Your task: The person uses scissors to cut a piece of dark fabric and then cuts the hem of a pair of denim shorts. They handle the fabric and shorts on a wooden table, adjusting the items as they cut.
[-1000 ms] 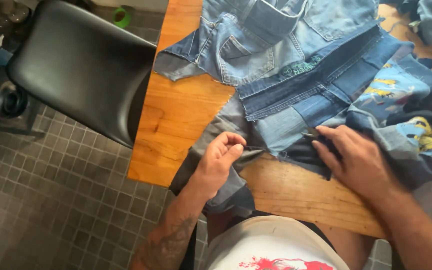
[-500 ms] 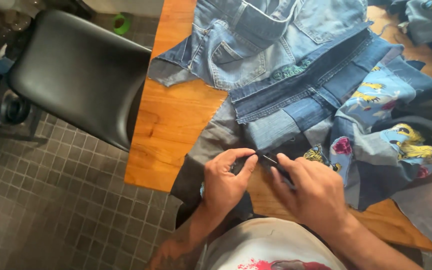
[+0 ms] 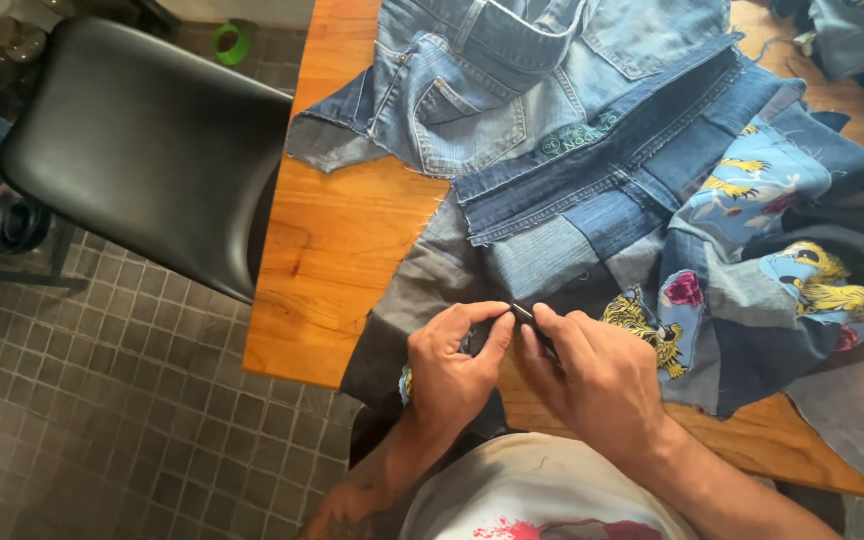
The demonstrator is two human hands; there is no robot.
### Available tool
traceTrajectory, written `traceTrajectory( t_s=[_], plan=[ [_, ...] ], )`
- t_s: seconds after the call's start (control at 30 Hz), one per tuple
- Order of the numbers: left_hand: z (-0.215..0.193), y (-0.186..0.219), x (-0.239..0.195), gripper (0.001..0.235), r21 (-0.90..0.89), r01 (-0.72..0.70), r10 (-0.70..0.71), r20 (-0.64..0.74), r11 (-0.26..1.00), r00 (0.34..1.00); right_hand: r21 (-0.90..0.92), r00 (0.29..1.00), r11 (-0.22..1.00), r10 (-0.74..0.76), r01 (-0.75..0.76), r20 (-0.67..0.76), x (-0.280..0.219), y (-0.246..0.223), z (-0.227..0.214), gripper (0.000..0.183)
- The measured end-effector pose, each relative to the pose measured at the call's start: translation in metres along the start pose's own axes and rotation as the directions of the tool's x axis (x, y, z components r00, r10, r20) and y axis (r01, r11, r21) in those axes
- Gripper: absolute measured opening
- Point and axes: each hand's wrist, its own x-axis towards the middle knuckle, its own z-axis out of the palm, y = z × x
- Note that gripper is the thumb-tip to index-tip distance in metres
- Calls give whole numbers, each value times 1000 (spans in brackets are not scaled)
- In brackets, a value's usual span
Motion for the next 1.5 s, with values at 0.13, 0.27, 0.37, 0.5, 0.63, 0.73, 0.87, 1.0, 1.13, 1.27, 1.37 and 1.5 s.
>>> traceTrajectory(
  t_s=[0.13, 0.27, 0.37, 0.5, 0.63, 0.73, 0.87, 1.0, 1.13, 1.27, 1.37, 1.5],
  plan=[
    [1, -2, 0, 7, -26, -7, 7, 5, 1000, 1000, -18, 1000, 1000, 7, -6, 13, 3, -5, -2, 20],
    [0, -2, 1, 7, -46, 8, -8, -8, 999, 1000, -50, 997, 996, 75, -75, 10, -2, -11, -1, 21],
    [-1, 0, 1, 7, -81, 46, -46, 2, 996, 999, -77, 995, 992, 99, -98, 11, -4, -12, -1, 22],
    [0, -1, 1, 8, -100, 63, -63, 10, 993, 998, -68, 994, 992, 103, -102, 17, 0, -14, -3, 20],
    [-1, -1, 2, 7, -92, 60, -60, 3, 994, 998, -108, 994, 989, 105, -101, 30, -6, -13, 1, 20],
    [0, -3, 2, 8, -103, 61, -61, 0, 993, 998, -97, 995, 991, 94, -91, 23, -2, -14, 1, 20],
    [1, -4, 0, 8, -112, 54, -54, 6, 992, 999, -60, 996, 995, 85, -83, 18, 3, -15, 3, 23],
    [3, -6, 0, 8, -111, 57, -58, -13, 992, 998, -82, 996, 993, 84, -84, 0, -2, -13, 9, 19],
    [0, -3, -1, 8, -114, 54, -56, -23, 992, 998, -120, 996, 989, 87, -88, -11, -6, -16, 7, 19],
    [0, -4, 0, 6, -104, 69, -73, -28, 992, 997, -164, 995, 982, 96, -93, 13, -8, -16, 8, 21],
    [1, -6, -2, 7, -97, 54, -57, -26, 994, 998, -147, 996, 986, 87, -85, 12, -7, -15, 9, 20],
    [2, -7, -2, 7, -100, 32, -36, -35, 994, 999, -167, 998, 984, 60, -57, 14, -5, -12, 12, 22]
  ],
)
